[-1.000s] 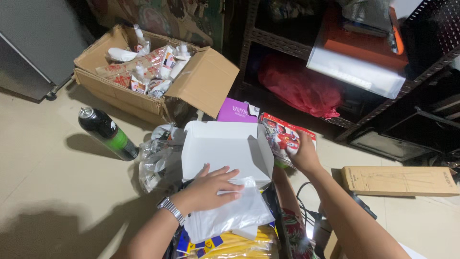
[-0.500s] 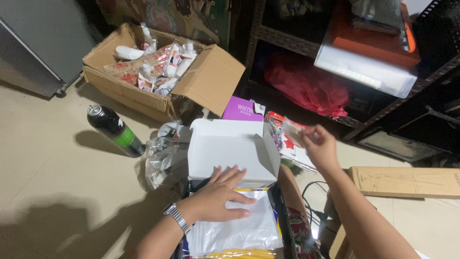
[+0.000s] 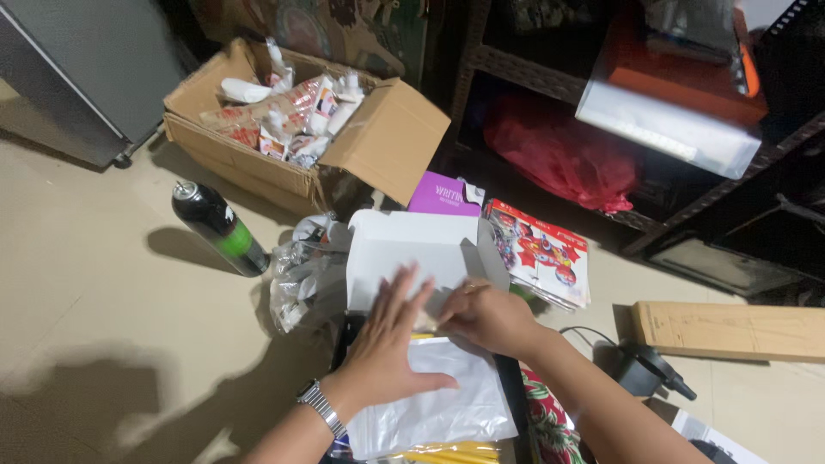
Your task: The person sits on the floor and removes various items from a cardboard box and a nearby shelf, including a power adapter, a microphone box, and other packaged goods. They place these items on the floor and then move a large box to a desk, continuing to sort through its contents.
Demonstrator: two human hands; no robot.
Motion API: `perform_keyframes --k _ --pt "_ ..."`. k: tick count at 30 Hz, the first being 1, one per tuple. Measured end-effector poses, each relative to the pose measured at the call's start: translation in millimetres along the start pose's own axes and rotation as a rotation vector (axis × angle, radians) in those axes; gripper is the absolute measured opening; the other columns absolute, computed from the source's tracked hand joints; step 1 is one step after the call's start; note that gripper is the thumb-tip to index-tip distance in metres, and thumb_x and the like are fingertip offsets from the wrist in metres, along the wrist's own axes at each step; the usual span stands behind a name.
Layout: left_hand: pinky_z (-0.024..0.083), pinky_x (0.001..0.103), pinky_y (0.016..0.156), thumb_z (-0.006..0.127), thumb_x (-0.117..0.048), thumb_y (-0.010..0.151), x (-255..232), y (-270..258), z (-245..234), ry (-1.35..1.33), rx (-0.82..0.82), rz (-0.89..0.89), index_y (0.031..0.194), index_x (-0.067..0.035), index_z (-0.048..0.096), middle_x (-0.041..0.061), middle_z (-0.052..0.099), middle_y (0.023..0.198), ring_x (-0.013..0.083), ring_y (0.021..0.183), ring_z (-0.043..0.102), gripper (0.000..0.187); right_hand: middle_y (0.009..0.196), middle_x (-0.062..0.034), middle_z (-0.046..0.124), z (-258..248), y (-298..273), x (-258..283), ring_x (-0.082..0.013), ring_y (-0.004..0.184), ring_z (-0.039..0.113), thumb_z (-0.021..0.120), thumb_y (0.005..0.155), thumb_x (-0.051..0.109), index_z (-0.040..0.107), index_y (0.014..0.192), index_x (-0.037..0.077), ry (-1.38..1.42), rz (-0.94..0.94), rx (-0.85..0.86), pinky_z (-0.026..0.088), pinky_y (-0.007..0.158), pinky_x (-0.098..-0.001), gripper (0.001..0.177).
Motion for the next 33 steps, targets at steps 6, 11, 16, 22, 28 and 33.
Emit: perform_keyframes --k 6,11,16,22,28,33 --pt "0.02 0.051 0.123 0.064 -0.06 0.093 0.9 -2.0 12.7 0.053 0.24 -0.052 0.151 0.001 0.039 0.025 0.052 0.146 0.0363 0.143 0.043 0.088 0.12 -0.0127 0.071 -9.8 22.6 -37.8 -0.03 0.117 0.064 0.078 0.085 0.024 0.079 0.107 0.014 0.241 -0.33 -0.205 0.051 0.098 -0.0407 0.024" --pt "0.024 0.048 0.121 0.056 -0.058 0.097 3.2 -3.8 15.1 0.003 0.189 -0.023 0.14 0.003 0.054 0.023 0.052 0.148 0.034 0.144 0.042 0.075 0.117 -0.0225 0.068 -41.9 60.6 -117.6 -0.0306 0.108 0.064 0.083 0.085 0.026 0.051 0.139 0.001 0.232 0.338 -0.766 0.052 0.094 -0.0409 0.068" --pt "0.025 0.049 0.121 0.049 -0.053 0.105 7.2 -1.6 16.0 0.055 0.205 -0.008 0.14 0.006 0.054 0.026 0.05 0.15 0.0356 0.145 0.041 0.069 0.113 -0.0106 0.07 1.8 79.2 -154.5 -0.0198 0.105 0.066 0.075 0.082 0.012 0.04 0.155 0.003 0.639 0.619 -0.415 0.048 0.095 -0.033 0.082" --pt "0.027 0.051 0.114 0.047 -0.041 0.107 4.6 -8.8 11.6 0.093 0.046 0.086 0.128 0.002 0.067 0.03 0.05 0.147 0.0453 0.14 0.037 0.051 0.116 -0.0235 0.071 -17.1 47.0 -187.8 -0.0247 0.098 0.063 0.073 0.081 0.005 0.057 0.138 -0.013 1.005 0.413 -0.446 0.051 0.088 -0.036 0.062" --pt "0.047 0.046 0.097 0.056 -0.031 0.103 15.9 -3.2 13.6 -0.104 -0.056 -0.135 0.095 -0.004 0.074 0.013 0.069 0.106 0.0321 0.104 0.063 0.033 0.095 -0.0161 0.076 -4.3 18.6 -171.1 -0.0207 0.081 0.062 0.069 0.086 0.012 0.077 0.124 -0.008 0.717 0.465 -0.395 0.052 0.076 -0.0379 0.044" --pt "0.046 0.045 0.083 0.071 -0.032 0.093 11.3 -10.0 14.0 -0.01 -0.066 -0.073 0.075 -0.007 0.072 0.008 0.068 0.082 0.029 0.086 0.064 0.03 0.09 -0.0187 0.073 17.5 49.1 -132.5 -0.0285 0.085 0.07 0.068 0.086 0.017 0.072 0.112 -0.002 -0.004 0.299 -0.227 0.056 0.079 -0.0391 0.033"
Point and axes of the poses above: each hand's wrist, its own y-axis towards the middle knuckle, its own z-axis out of the palm, x = y × z, the point moved 3 cm from there along y, towards the middle knuckle
